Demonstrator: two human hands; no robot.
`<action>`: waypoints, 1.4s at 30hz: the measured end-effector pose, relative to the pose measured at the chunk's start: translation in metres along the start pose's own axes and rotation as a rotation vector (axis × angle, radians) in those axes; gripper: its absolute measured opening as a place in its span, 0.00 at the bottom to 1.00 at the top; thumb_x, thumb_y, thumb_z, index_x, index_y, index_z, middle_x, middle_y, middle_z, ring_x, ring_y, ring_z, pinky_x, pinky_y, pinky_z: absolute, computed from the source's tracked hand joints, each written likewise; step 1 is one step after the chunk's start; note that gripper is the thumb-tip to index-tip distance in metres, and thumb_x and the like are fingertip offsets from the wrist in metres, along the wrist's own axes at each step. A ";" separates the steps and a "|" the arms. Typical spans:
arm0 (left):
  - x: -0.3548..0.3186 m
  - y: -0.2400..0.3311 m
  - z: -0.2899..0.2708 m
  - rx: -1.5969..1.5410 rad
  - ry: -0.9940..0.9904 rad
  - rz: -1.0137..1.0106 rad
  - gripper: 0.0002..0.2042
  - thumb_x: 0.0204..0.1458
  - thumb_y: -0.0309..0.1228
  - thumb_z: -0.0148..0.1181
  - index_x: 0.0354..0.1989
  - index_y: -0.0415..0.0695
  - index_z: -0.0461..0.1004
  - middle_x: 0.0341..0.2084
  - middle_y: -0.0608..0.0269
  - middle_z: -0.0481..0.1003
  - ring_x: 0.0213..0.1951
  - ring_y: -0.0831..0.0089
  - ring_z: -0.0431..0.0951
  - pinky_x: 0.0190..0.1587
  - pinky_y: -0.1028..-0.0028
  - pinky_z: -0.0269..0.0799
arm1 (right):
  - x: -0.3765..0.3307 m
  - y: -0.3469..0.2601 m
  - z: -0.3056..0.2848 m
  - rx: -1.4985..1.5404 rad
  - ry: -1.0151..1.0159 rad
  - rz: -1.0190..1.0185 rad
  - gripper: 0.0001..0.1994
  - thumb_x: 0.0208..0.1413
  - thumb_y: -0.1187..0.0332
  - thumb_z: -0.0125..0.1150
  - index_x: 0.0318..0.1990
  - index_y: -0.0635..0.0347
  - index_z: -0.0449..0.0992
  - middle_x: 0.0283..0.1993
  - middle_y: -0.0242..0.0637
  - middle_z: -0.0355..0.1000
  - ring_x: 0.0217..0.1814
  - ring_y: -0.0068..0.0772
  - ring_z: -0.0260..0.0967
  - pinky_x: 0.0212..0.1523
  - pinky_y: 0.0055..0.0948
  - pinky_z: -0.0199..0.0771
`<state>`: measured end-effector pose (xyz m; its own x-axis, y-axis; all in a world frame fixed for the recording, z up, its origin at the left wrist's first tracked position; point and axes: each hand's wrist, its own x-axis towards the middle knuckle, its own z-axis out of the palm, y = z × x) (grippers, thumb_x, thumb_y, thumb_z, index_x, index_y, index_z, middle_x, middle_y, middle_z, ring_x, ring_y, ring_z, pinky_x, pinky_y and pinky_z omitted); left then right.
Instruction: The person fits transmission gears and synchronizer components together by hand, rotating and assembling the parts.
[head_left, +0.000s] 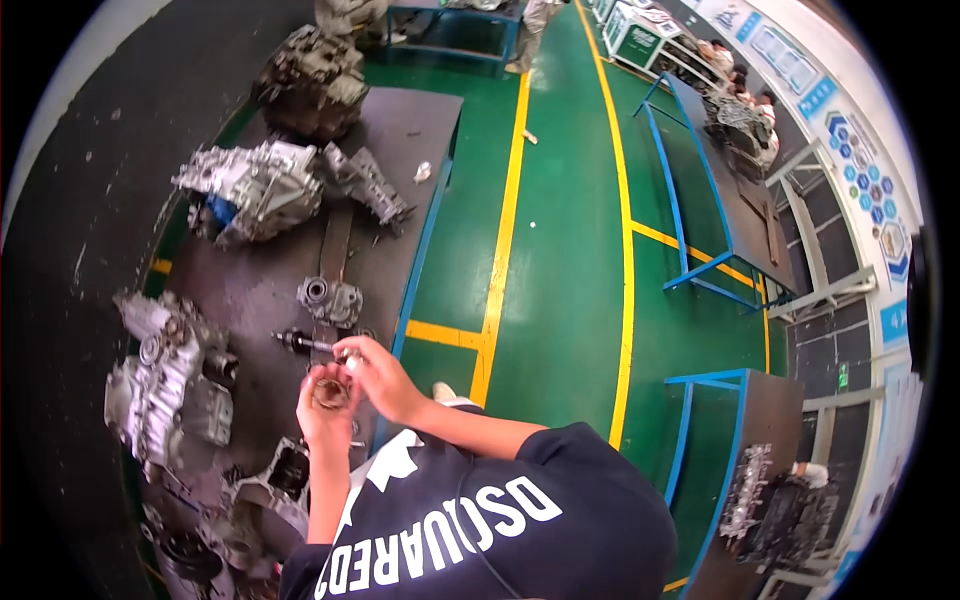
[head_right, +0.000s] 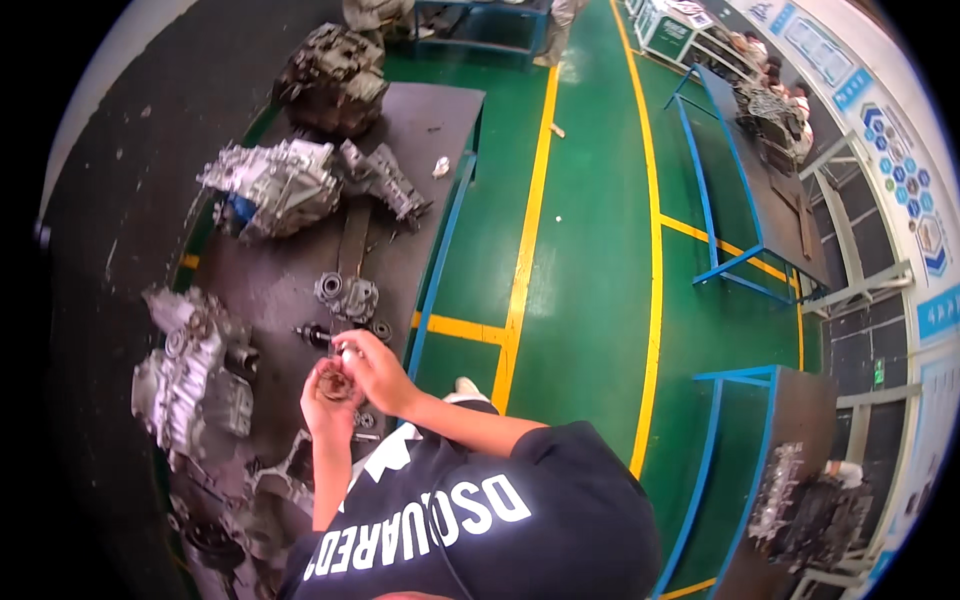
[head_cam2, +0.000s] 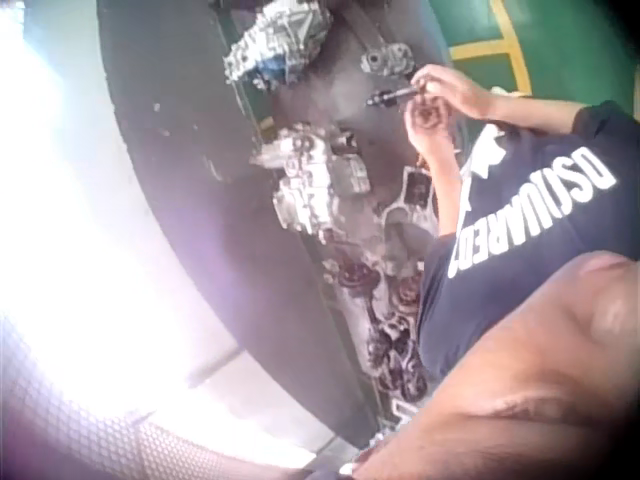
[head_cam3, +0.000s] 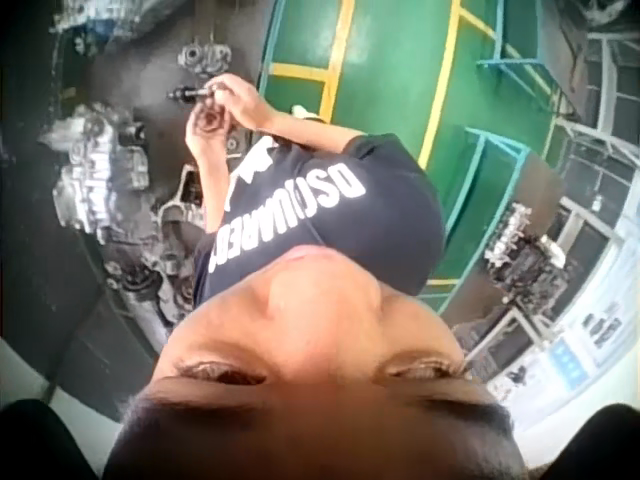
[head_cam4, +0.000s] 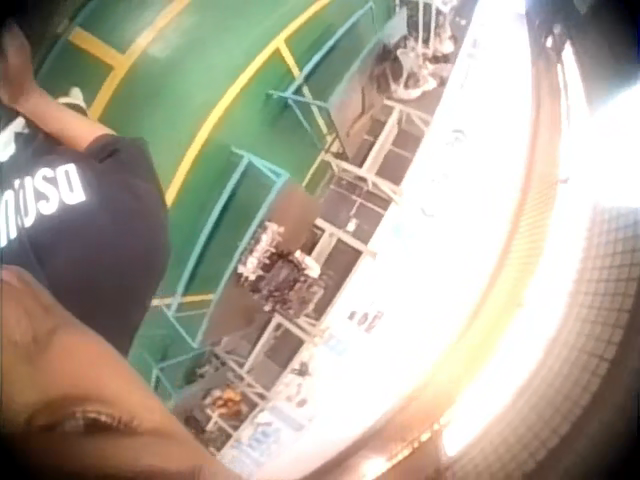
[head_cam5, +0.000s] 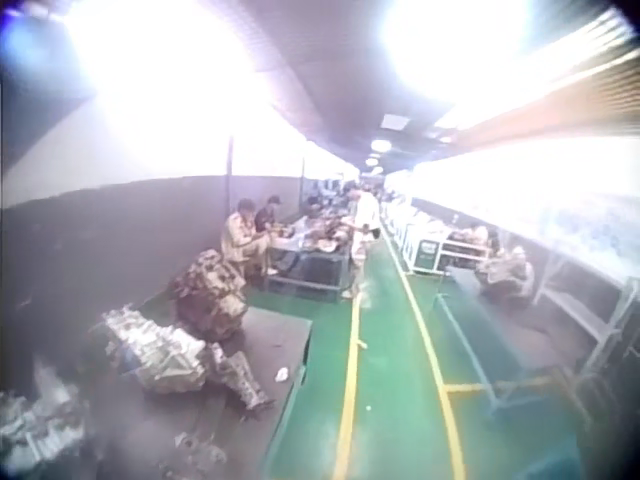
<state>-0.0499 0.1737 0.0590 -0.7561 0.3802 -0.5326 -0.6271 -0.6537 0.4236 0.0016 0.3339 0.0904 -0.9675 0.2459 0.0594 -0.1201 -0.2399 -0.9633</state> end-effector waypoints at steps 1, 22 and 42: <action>-0.006 -0.006 0.013 0.033 0.014 -0.110 0.19 0.68 0.43 0.44 0.53 0.44 0.75 0.52 0.56 0.78 0.55 0.58 0.77 0.62 0.56 0.71 | -0.001 -0.010 0.000 -0.247 -0.048 -0.239 0.14 0.68 0.66 0.52 0.55 0.63 0.73 0.51 0.40 0.73 0.53 0.39 0.73 0.56 0.36 0.74; -0.040 -0.017 0.057 0.994 -0.433 0.724 0.12 0.46 0.12 0.56 0.39 0.35 0.75 0.43 0.55 0.75 0.45 0.68 0.77 0.49 0.72 0.74 | -0.030 0.017 0.010 1.048 0.054 0.721 0.20 0.69 0.50 0.46 0.51 0.56 0.76 0.52 0.35 0.78 0.56 0.34 0.75 0.62 0.37 0.73; -0.059 0.003 0.052 1.667 -0.543 1.102 0.28 0.36 0.13 0.60 0.52 0.45 0.78 0.60 0.47 0.67 0.69 0.40 0.62 0.64 0.50 0.67 | -0.025 0.031 0.026 1.072 -0.298 0.599 0.17 0.69 0.59 0.48 0.53 0.59 0.76 0.53 0.40 0.78 0.56 0.36 0.76 0.60 0.40 0.76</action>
<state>-0.0175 0.1835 0.1297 -0.6211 0.6463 0.4433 0.7327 0.2780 0.6212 0.0161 0.2961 0.0656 -0.9283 -0.3516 -0.1212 0.3685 -0.9135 -0.1726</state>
